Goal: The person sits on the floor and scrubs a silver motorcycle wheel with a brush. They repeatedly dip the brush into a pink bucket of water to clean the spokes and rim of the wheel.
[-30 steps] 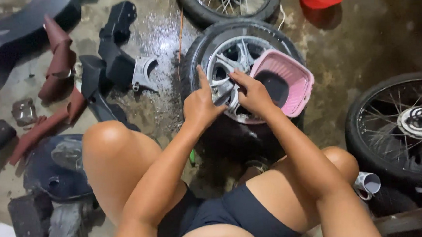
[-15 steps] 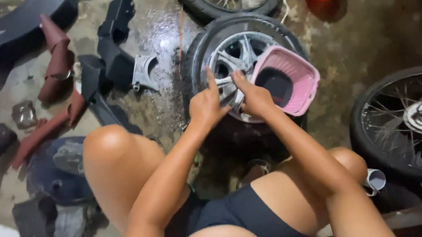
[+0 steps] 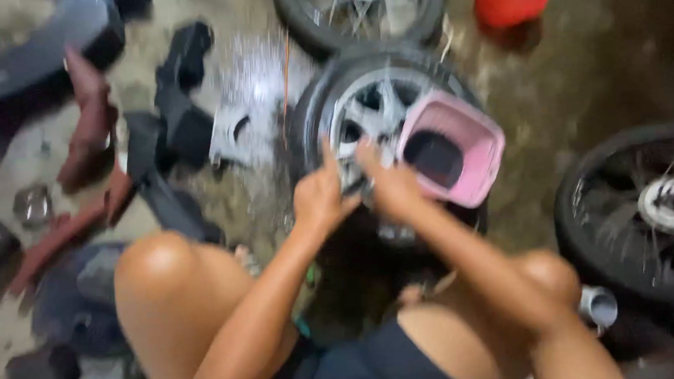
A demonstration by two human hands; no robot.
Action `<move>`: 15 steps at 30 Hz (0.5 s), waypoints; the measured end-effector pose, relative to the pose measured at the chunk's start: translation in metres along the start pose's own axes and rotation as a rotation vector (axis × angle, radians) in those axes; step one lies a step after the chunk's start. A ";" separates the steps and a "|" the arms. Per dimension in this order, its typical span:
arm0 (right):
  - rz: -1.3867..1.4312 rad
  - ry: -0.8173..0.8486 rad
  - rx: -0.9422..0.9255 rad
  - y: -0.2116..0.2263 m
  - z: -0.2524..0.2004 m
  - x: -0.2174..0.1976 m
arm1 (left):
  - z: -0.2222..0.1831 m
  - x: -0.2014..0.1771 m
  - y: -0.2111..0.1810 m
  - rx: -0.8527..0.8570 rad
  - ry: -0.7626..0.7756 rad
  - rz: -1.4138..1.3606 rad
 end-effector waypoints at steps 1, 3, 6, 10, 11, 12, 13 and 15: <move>-0.003 0.006 -0.008 -0.007 0.011 0.002 | 0.009 0.004 0.005 -0.010 0.001 -0.002; 0.041 0.026 -0.033 -0.014 0.009 0.028 | -0.004 0.013 0.010 0.105 -0.164 0.092; 0.089 -0.028 -0.021 -0.020 0.034 0.039 | 0.001 0.011 0.007 0.067 -0.061 0.040; 0.146 0.012 -0.043 -0.026 0.024 0.090 | -0.034 0.012 0.012 -0.070 0.054 0.042; 0.168 -0.027 -0.025 -0.047 0.059 0.080 | -0.020 0.003 0.005 -0.044 0.033 0.022; 0.191 -0.066 -0.008 -0.069 0.092 0.067 | -0.005 -0.007 -0.004 -0.017 0.012 0.001; 0.180 -0.109 0.000 -0.077 0.093 0.036 | 0.009 -0.011 -0.005 0.012 -0.023 0.002; 0.500 -0.015 0.091 -0.076 0.059 0.014 | -0.010 -0.011 0.000 -0.019 0.029 0.025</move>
Point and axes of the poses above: each hand's wrist, its own z-axis towards the middle knuckle, its own x-axis out of the palm, y = z × x, the point moved 4 cm from there along z, towards the middle knuckle, and after that the axes turned 12 degrees about x, right-handed, at the moved point
